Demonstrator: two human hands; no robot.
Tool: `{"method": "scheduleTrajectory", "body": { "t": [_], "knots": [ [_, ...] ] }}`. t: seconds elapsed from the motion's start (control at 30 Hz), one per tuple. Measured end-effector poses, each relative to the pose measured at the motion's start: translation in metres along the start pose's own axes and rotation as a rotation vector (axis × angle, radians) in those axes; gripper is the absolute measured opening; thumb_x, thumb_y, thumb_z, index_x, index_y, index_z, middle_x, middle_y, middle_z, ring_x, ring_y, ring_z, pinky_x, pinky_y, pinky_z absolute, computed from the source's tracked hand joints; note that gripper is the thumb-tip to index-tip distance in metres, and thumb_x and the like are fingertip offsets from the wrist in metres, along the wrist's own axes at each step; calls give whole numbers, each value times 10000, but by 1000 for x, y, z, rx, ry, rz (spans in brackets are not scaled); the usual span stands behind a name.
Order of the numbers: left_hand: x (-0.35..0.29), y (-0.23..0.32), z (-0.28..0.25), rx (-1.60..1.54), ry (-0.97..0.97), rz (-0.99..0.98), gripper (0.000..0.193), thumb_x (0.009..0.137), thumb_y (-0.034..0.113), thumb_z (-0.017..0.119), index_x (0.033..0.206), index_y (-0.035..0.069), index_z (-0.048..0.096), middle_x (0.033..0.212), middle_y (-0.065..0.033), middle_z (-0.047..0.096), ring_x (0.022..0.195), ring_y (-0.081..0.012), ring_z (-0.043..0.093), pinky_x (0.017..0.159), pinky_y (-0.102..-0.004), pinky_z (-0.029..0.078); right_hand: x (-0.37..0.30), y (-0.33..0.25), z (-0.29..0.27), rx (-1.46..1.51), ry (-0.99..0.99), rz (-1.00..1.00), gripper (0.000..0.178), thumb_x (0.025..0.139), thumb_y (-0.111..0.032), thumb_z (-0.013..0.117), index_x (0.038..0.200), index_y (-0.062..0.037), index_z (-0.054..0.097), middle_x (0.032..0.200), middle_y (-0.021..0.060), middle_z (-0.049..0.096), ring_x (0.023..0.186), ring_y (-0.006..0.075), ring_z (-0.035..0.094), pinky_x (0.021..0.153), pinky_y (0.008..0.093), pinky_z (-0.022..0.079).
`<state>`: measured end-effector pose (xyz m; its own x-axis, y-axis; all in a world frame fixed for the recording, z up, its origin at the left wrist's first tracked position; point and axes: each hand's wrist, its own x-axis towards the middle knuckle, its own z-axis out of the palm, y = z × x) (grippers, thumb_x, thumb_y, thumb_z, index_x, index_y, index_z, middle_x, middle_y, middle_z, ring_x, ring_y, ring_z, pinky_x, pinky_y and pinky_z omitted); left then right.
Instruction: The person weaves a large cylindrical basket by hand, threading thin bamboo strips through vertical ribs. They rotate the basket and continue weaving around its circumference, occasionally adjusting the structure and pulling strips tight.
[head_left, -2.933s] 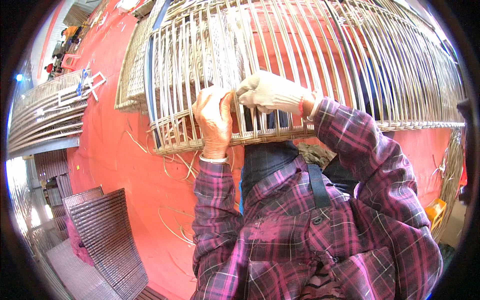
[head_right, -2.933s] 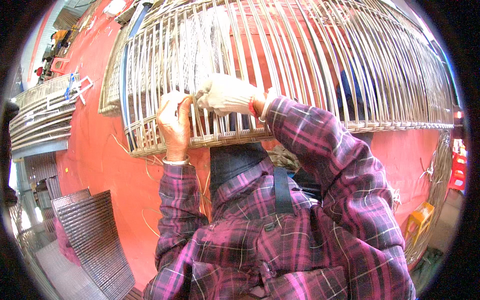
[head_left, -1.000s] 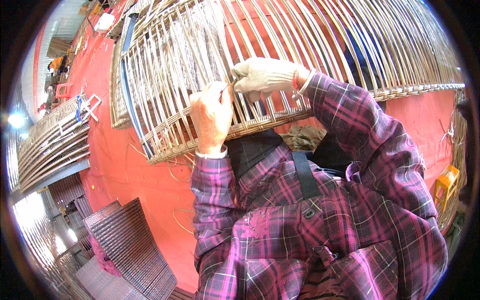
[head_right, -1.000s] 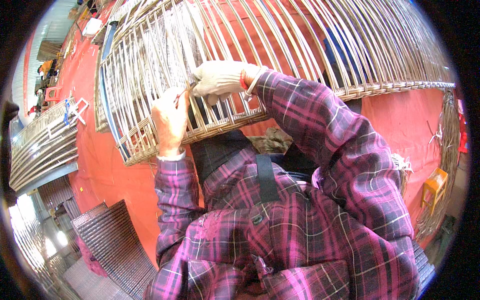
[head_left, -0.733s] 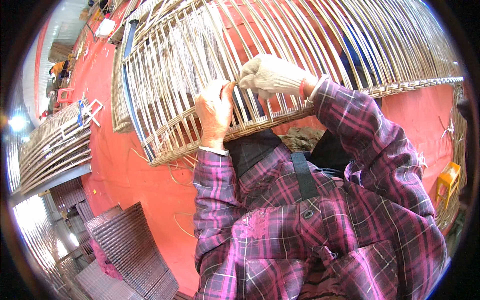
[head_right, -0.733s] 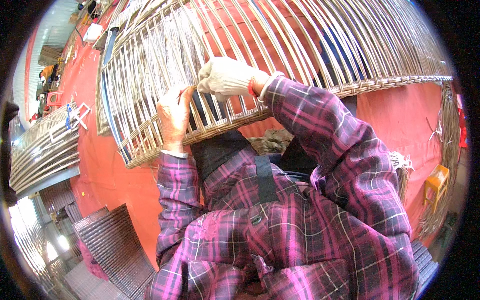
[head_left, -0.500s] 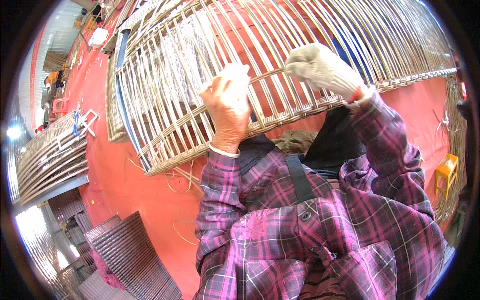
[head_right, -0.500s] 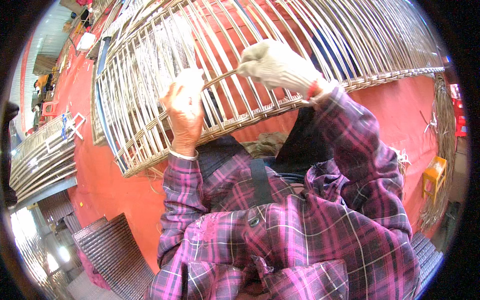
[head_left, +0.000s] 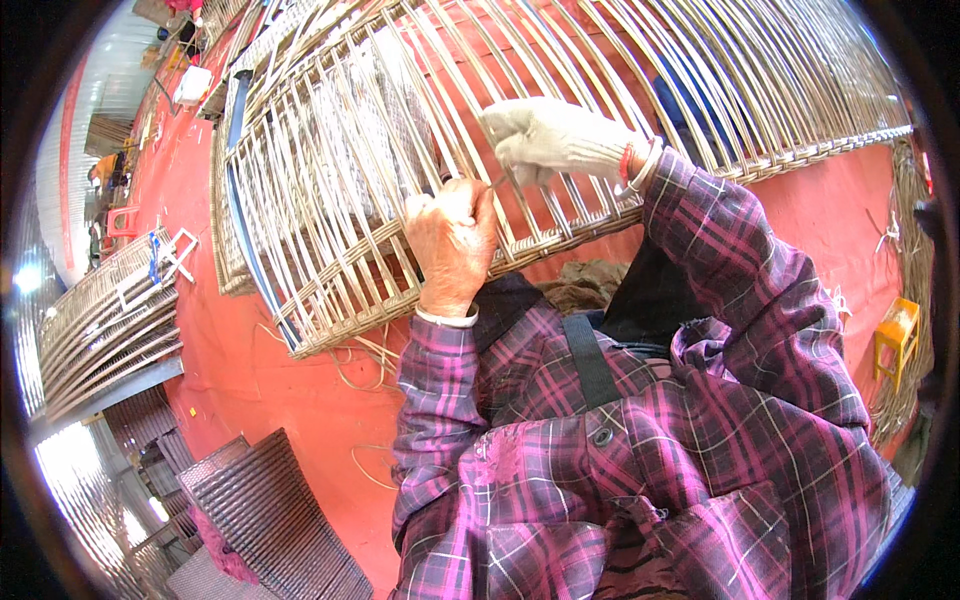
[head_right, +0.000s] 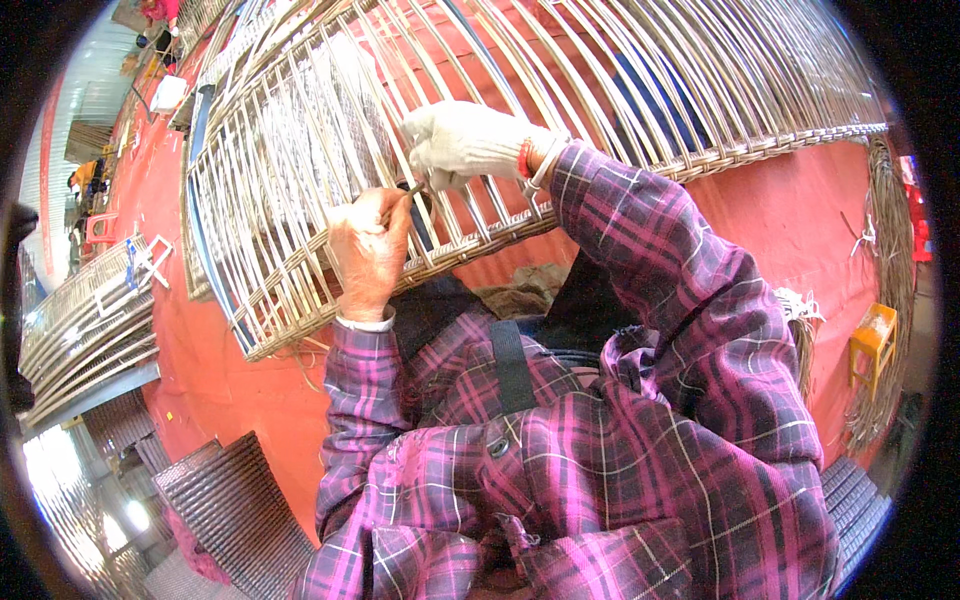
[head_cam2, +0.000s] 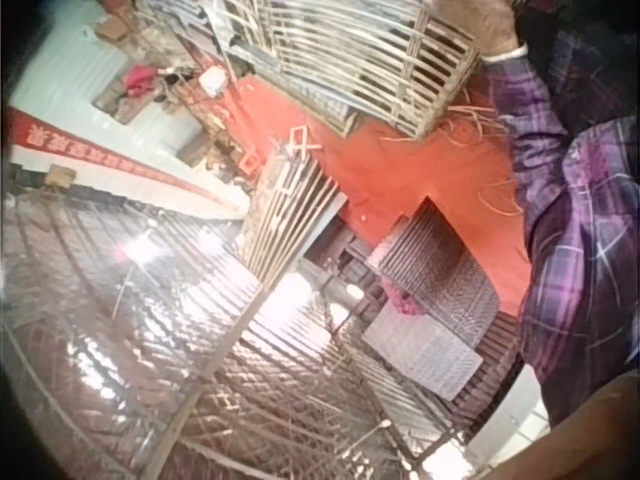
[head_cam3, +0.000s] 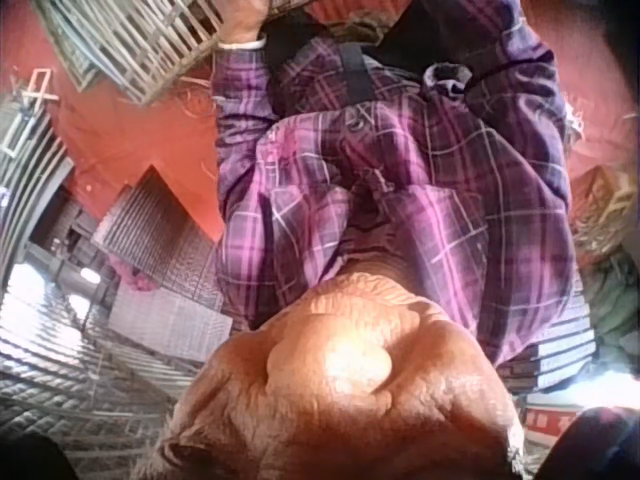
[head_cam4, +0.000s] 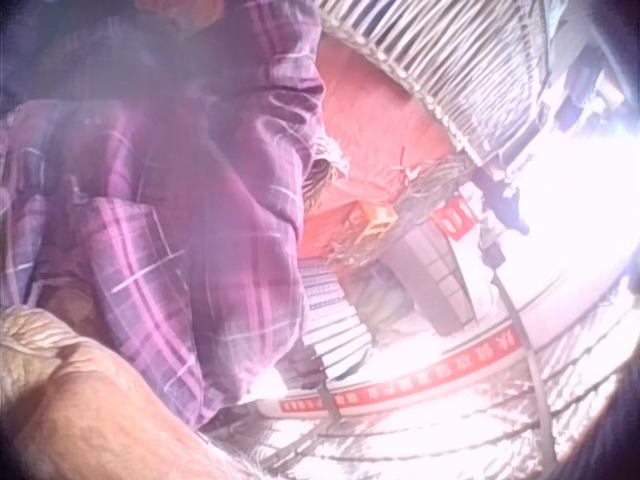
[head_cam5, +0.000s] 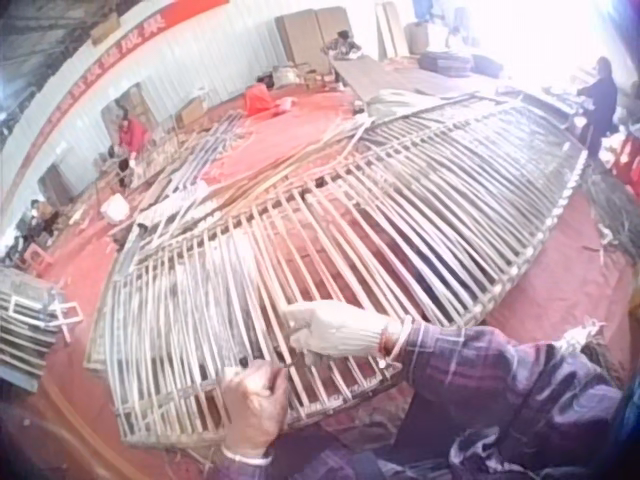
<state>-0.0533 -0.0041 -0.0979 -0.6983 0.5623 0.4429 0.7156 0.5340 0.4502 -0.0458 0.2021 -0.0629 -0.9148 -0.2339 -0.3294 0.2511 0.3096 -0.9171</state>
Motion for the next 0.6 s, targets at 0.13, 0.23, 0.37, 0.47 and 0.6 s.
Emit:
{"method": "scheduleTrajectory", "body": {
  "t": [0.13,0.23,0.37,0.47,0.6],
  "knots": [
    [2,0,9,-275,-22,-346,114,881,117,695,889,4,711,671,-41,642,598,-104,553,558,-292,439,10,3,7,-575,-74,-282,230,987,-222,511,1006,-10,598,672,35,590,603,146,608,612,325,495],
    [-1,-1,10,-346,81,-358,144,882,130,713,915,-10,719,744,-61,653,669,-135,578,617,-297,465,1,9,0,-154,-152,-220,265,983,-240,557,920,1,648,634,10,564,554,118,571,557,304,476],
    [10,9,18,-175,228,-27,86,856,75,707,913,12,719,895,-119,668,821,-250,655,731,-351,497,-41,11,-24,-253,107,-103,241,985,-219,579,1012,-13,701,709,16,620,570,70,549,539,216,464],
    [30,31,31,-298,193,110,131,899,72,651,990,-1,711,1009,-139,700,978,-283,663,857,-382,488,-74,9,-49,-279,196,-34,200,976,-176,585,1004,-13,696,732,32,626,640,54,557,576,212,468],
    [45,56,47,-206,11,205,160,898,97,678,1036,26,719,909,-148,711,855,-252,685,786,-350,490,-87,16,-54,-336,268,-202,144,969,-127,579,1005,-40,688,733,-26,627,646,37,551,582,212,462]
  ]
}}
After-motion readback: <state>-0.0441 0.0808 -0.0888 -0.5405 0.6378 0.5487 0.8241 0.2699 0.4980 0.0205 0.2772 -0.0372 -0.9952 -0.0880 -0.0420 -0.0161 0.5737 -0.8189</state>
